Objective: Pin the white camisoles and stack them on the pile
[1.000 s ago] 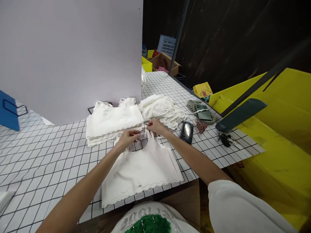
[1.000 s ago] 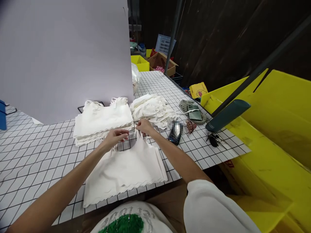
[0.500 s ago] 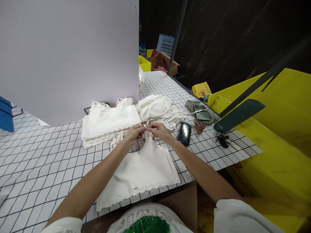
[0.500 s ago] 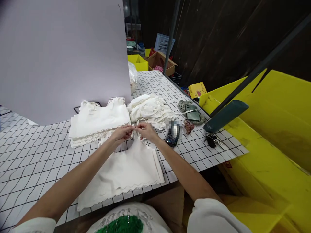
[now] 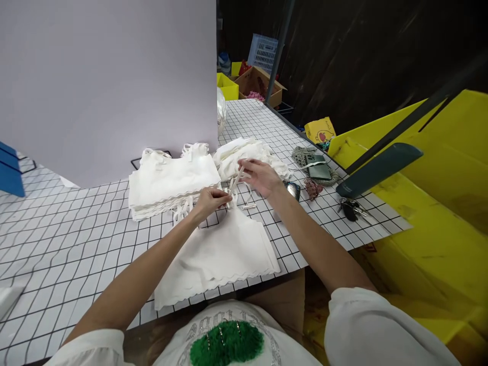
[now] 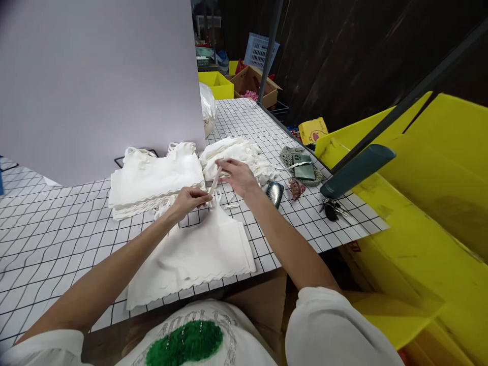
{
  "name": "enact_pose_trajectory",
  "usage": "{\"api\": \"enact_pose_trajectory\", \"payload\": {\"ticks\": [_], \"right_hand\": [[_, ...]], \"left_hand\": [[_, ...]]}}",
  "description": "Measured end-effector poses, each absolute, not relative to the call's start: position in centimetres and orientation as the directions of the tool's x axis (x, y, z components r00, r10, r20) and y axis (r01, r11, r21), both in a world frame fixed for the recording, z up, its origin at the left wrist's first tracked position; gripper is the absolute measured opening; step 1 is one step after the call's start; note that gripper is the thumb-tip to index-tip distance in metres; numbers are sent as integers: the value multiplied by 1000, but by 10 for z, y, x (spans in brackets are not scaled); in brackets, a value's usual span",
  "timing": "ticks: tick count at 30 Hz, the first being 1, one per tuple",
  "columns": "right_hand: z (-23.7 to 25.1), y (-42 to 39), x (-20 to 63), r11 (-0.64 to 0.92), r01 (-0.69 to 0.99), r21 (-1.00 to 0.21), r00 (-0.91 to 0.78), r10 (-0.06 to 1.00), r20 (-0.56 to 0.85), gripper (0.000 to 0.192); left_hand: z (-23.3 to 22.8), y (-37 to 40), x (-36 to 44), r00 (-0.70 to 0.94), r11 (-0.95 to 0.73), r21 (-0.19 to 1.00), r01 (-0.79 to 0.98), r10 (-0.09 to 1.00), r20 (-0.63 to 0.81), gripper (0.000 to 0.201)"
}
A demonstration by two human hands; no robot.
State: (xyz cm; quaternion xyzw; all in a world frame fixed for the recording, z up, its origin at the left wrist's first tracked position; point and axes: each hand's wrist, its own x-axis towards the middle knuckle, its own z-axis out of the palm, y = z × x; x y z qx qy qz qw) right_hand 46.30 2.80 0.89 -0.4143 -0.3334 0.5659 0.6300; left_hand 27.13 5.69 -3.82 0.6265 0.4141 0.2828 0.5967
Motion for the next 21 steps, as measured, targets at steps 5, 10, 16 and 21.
{"api": "enact_pose_trajectory", "payload": {"ticks": [5, 10, 16, 21], "right_hand": [[23, 15, 462, 293, -37, -955, 182, 942, 282, 41], [-6, 4, 463, 251, 476, -842, 43, 950, 308, 30], [-50, -2, 473, 118, 830, -545, -75, 992, 100, 10], [-63, -9, 460, 126, 868, -480, -80, 990, 114, 7]], "left_hand": [[-48, 59, 262, 425, 28, 985, 168, 900, -99, 30], [-52, 55, 244, 408, 66, 988, 140, 905, -119, 34], [-55, 57, 230, 390, 97, 985, 140, 909, -145, 33], [-50, 49, 234, 436, 175, 969, 173, 869, -234, 34]]}}
